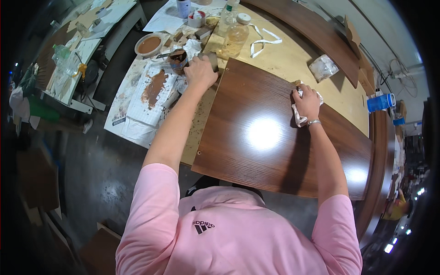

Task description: The person wipes and polishes large dark wood panels using a white cloth and a liquid from a bottle. They move the cloth across the surface in broad strokes, turn the panels over, and use a small sanding block on the edges.

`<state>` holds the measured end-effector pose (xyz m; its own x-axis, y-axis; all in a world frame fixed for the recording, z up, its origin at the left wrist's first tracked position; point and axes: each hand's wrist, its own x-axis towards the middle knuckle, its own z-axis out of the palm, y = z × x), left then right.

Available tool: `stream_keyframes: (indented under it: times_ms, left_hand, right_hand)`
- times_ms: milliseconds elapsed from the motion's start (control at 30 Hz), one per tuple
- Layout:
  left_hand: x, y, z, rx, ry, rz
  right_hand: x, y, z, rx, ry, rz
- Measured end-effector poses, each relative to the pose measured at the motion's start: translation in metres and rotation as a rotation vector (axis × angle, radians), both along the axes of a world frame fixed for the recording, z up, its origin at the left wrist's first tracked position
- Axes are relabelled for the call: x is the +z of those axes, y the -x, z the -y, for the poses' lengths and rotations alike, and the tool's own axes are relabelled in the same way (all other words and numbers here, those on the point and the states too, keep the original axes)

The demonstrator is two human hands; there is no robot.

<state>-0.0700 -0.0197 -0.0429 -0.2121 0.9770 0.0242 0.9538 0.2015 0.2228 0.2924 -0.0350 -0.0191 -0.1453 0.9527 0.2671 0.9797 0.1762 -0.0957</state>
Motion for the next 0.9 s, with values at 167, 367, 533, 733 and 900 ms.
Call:
stream_keyframes:
  times_ms: [167, 367, 533, 733, 900]
  left_hand:
    - [-0.001, 0.004, 0.0, 0.026, 0.005, -0.074]
    - [0.006, 0.06, 0.056, -0.115, -0.279, 0.888]
    - [0.042, 0.089, 0.255, -0.637, -0.137, 0.802]
    - [0.024, 0.064, 0.215, -0.741, -0.213, 0.639]
    - [0.0, 0.045, 0.042, -0.573, -0.283, 0.847]
  right_hand:
    - [-0.003, 0.003, -0.004, -0.005, 0.019, 0.023]
    - [-0.01, 0.002, -0.003, 0.0, 0.003, 0.015]
    - [-0.004, -0.001, 0.002, -0.03, -0.005, 0.014]
    - [-0.007, -0.002, 0.0, -0.042, -0.02, -0.009]
    - [-0.005, 0.01, -0.002, -0.039, -0.003, -0.029]
